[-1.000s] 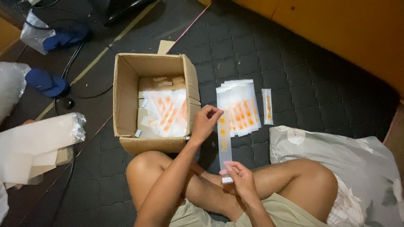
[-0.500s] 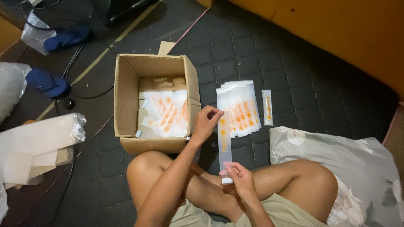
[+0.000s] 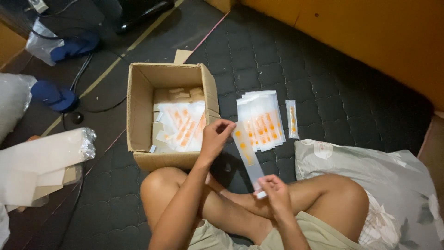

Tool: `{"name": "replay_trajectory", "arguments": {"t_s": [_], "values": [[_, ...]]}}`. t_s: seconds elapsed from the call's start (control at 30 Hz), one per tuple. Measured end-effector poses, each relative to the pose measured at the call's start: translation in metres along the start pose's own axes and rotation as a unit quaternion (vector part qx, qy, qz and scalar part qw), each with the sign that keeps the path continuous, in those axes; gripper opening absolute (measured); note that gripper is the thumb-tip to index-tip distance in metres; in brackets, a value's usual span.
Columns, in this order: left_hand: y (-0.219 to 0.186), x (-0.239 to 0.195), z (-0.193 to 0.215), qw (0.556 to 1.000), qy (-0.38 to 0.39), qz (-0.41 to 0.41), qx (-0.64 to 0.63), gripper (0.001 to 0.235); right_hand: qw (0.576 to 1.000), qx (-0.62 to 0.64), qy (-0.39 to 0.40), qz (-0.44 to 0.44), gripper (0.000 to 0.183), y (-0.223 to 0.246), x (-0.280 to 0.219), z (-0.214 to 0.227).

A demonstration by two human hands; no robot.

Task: The person packages small plastic-wrapped items into a cardboard box while sitting on the floor.

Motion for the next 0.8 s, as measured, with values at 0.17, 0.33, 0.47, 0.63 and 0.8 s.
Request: {"name": "replay_trajectory", "arguments": {"t_s": [0.17, 0.33, 0.47, 0.63, 0.8], "values": [[-0.013, -0.031, 0.032, 0.999, 0.011, 0.049, 0.016, 0.010, 0.984, 0.171, -0.044, 0.021, 0.014, 0.007, 0.030, 0.028], [0.028, -0.077, 0.031, 0.992, -0.056, 0.111, -0.035, 0.013, 0.941, 0.335, -0.055, -0.004, 0.030, -0.004, 0.034, 0.003], [0.061, -0.116, 0.011, 0.972, -0.102, 0.139, -0.161, 0.007, 0.957, 0.286, 0.045, -0.011, 0.027, 0.019, -0.010, -0.080], [0.045, -0.134, 0.023, 0.954, -0.155, 0.159, -0.200, 0.002, 0.974, 0.216, 0.059, 0.036, 0.012, 0.037, -0.027, -0.116], [0.062, -0.123, 0.046, 0.954, -0.188, 0.140, -0.185, 0.006, 0.975, 0.217, 0.034, 0.026, 0.013, 0.022, 0.001, -0.095]]}}
Point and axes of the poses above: each hand's wrist, its own x-axis towards the middle knuckle, its own z-axis out of the back of the hand, y = z × x, the point moved 7 cm from there along x, towards the middle knuckle, and after that the axes turned 10 degrees about -y, right-handed, at the moved point
